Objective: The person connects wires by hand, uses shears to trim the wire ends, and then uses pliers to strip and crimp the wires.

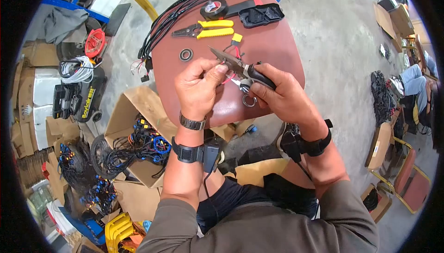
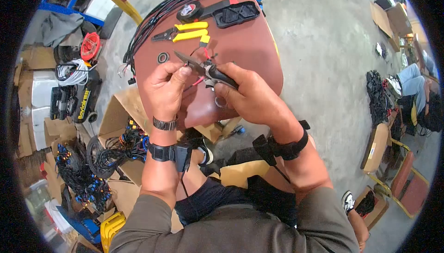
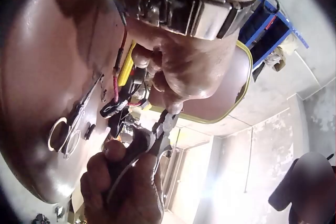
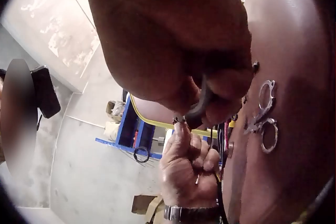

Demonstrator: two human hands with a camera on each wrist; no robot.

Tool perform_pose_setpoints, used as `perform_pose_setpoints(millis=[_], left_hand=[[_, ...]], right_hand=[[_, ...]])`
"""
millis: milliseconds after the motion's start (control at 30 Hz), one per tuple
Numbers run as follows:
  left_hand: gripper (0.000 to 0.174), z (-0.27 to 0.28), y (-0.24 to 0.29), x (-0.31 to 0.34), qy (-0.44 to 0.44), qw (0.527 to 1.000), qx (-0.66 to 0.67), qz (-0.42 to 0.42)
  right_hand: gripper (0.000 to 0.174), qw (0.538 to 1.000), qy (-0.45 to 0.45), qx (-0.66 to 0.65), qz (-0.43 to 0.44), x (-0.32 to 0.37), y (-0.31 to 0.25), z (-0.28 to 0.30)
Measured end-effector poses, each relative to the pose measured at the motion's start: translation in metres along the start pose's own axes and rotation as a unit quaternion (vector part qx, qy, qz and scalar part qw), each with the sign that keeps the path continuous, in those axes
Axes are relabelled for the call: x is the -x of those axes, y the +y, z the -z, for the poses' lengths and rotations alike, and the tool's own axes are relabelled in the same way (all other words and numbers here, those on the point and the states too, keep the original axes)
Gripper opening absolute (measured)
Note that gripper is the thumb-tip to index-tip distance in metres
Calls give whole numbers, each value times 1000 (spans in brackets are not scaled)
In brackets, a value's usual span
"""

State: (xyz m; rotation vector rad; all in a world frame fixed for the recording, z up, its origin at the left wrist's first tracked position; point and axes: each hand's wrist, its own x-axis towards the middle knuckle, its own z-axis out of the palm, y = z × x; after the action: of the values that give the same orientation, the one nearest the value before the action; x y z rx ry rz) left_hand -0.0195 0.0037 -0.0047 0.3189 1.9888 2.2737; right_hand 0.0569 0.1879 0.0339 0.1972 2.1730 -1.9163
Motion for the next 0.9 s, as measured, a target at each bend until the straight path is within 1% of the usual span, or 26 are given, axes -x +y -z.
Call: perform_pose_setpoints(millis=[67,167,267,300,367,400,467,500,533,600,700,800,833,900], left_hand=[[3,2,-2,1,-4,1000,-3,-10],[3,5,0,0,-22,999,27,31],[5,5,-7,-4,-10,1000,27,2],[8,8,-9,-4,-4,999,43,12],[10,13,-9,-7,-1,999,27,43],[11,14,-8,-6,2,998,19,61],[14,8,-5,-5,18,997,24,65],[15,6,-4,-7,24,997,28,63],[15,8,-6,-7,18,998,22,62],[17,12,-9,-10,4,998,12,58],[18,11,-5,-9,14,997,-10,73],[19,9,-5,-11,11,997,-28,72],[18,10,-6,-12,16,996,-26,84],[18,14,-11,-13,13,997,-5,79]], right_hand=[[16,1000,-9,-19,-19,0,3,0],[17,999,-9,-39,-17,-1,4,-1],[21,990,3,-118,-79,0,-1,-3],[22,993,18,-105,-45,-1,4,-1],[24,995,47,-81,23,-6,18,7],[25,995,64,-62,51,-7,21,12],[26,989,102,-23,107,-10,24,23],[27,990,114,14,86,-11,24,28],[27,984,128,53,112,-12,28,30],[27,965,156,130,165,-17,35,34],[27,944,172,204,195,-20,38,31],[29,908,187,287,242,-27,45,30],[31,906,182,305,228,-29,48,31],[35,902,170,342,204,-32,50,33]])
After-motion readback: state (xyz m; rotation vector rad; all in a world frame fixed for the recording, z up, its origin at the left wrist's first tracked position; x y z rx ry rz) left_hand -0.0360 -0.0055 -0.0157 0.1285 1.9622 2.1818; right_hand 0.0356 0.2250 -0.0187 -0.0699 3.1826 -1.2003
